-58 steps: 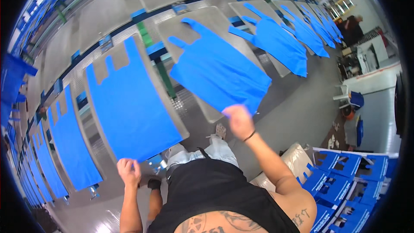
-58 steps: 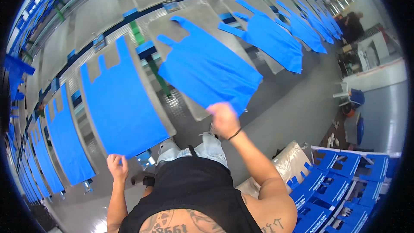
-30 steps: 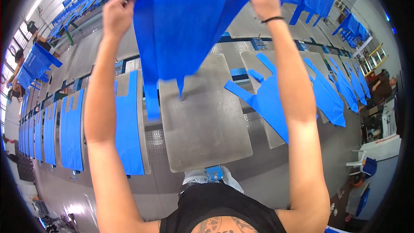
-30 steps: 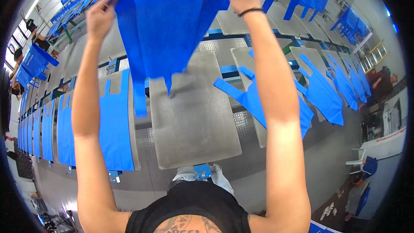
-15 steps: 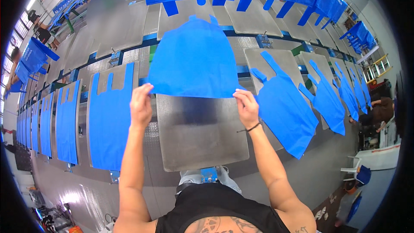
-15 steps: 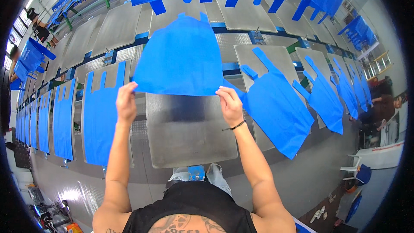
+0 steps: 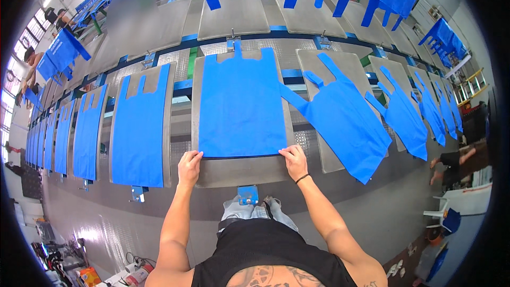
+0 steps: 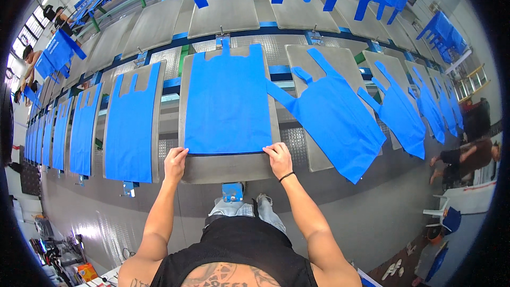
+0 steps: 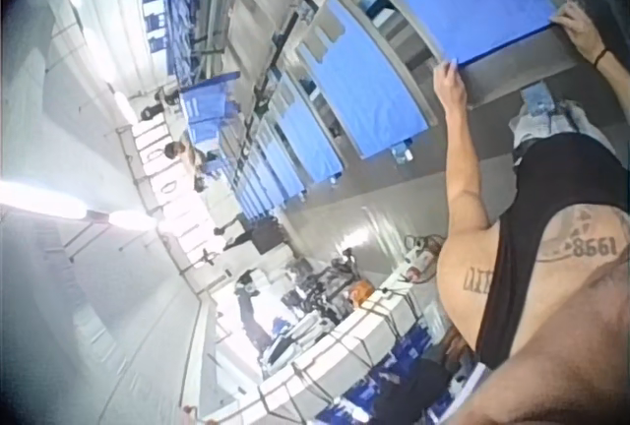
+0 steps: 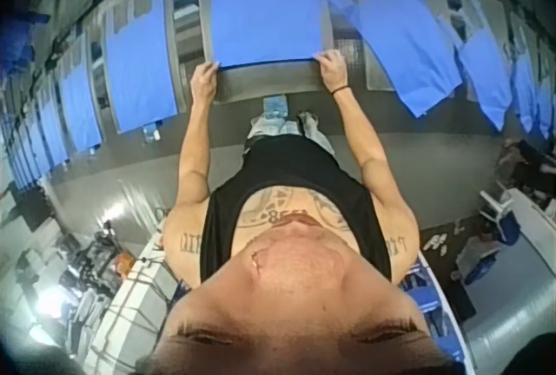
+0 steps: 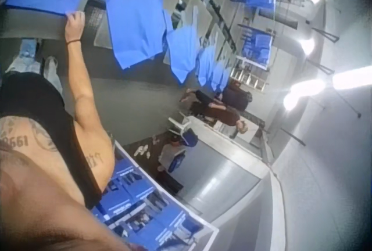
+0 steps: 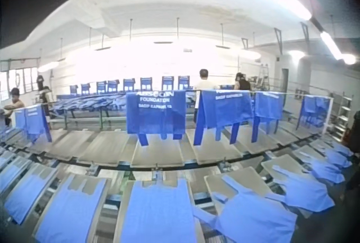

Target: The person repeatedly folds blue tote bags on a metal workbench in a factory setting. They pick up each bag, align it, fold it in half, and then fold it again into a compact rectangle. The folded bags are placed in a stack on the table. Other workers are visible in the background performing similar tasks.

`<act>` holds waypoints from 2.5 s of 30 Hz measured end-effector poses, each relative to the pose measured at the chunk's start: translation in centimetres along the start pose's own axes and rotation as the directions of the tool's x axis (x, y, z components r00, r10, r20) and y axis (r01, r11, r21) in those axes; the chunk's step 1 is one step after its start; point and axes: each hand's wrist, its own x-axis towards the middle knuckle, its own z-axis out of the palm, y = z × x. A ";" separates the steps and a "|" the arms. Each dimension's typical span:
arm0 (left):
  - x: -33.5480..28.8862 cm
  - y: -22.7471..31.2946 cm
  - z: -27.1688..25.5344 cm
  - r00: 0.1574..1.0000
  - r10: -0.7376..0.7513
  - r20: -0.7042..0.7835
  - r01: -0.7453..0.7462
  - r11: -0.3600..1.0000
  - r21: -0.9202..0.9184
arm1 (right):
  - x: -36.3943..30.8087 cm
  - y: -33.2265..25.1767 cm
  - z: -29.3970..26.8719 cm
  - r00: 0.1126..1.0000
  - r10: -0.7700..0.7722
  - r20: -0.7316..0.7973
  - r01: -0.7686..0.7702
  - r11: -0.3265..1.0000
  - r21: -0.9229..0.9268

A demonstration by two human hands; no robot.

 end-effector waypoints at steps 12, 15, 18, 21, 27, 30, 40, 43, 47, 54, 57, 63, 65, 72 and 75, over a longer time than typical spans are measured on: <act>-6.4 2.8 -1.2 0.999 -0.044 -0.010 0.044 0.999 0.016 | -5.1 -1.8 -1.1 1.000 -0.011 -0.011 0.011 1.000 -0.009; -7.0 3.1 -1.0 0.998 -0.064 -0.013 0.064 0.998 0.014 | -5.8 -2.3 -1.4 1.000 -0.010 -0.015 0.009 1.000 -0.017; -7.0 3.4 -0.6 0.998 -0.061 -0.003 0.061 0.998 0.001 | -6.7 -2.3 -1.5 1.000 0.013 -0.014 -0.013 1.000 -0.020; -7.7 3.6 -1.0 0.998 -0.063 0.007 0.063 0.998 -0.002 | -7.4 -2.2 -1.6 1.000 0.005 0.001 -0.005 1.000 -0.027; -8.9 3.9 -0.9 0.998 -0.058 0.007 0.058 0.998 0.007 | -8.0 -2.7 -1.5 0.999 0.027 -0.024 -0.027 1.000 0.011; -8.9 3.9 -1.2 0.998 -0.057 0.019 0.057 0.998 0.010 | -7.9 -2.9 -1.8 1.000 0.022 -0.008 -0.022 0.999 0.029; -9.0 3.5 -1.4 0.999 -0.032 0.010 0.032 0.999 0.025 | -8.4 -2.9 -1.5 1.000 0.017 0.001 -0.017 1.000 0.024; -9.3 3.6 -1.4 0.999 -0.038 0.024 0.037 0.999 0.025 | -8.6 -2.8 -1.7 1.000 0.003 0.000 -0.003 1.000 0.013; -9.8 3.9 -1.3 0.999 -0.030 0.039 0.029 0.999 0.035 | -8.9 -2.7 -1.9 1.000 0.008 0.013 -0.008 1.000 0.011; -10.2 3.5 -1.9 0.994 0.033 0.108 -0.038 0.999 0.038 | -9.3 -2.7 -2.2 1.000 -0.010 0.006 0.010 1.000 0.017; -10.3 3.2 -1.9 0.990 0.059 0.128 -0.065 0.997 0.044 | -9.2 -2.8 -2.4 1.000 0.002 0.019 -0.003 1.000 0.024; -10.8 2.4 -2.0 0.983 0.114 0.146 -0.119 0.992 0.029 | -9.5 -2.3 -2.3 0.999 -0.031 0.038 0.030 0.999 0.041; -10.6 2.1 -2.1 0.980 0.125 0.156 -0.130 0.991 0.020 | -9.6 -2.3 -2.3 0.998 -0.036 0.054 0.033 0.998 0.054; -10.0 1.4 -3.0 0.941 0.210 0.266 -0.214 0.977 -0.014 | -10.0 -1.7 -3.1 0.993 -0.060 0.098 0.052 0.995 0.081; -9.7 2.8 -4.0 0.924 0.245 0.293 -0.232 0.970 -0.079 | -11.1 -1.5 -3.3 0.986 -0.100 0.136 0.096 0.995 0.039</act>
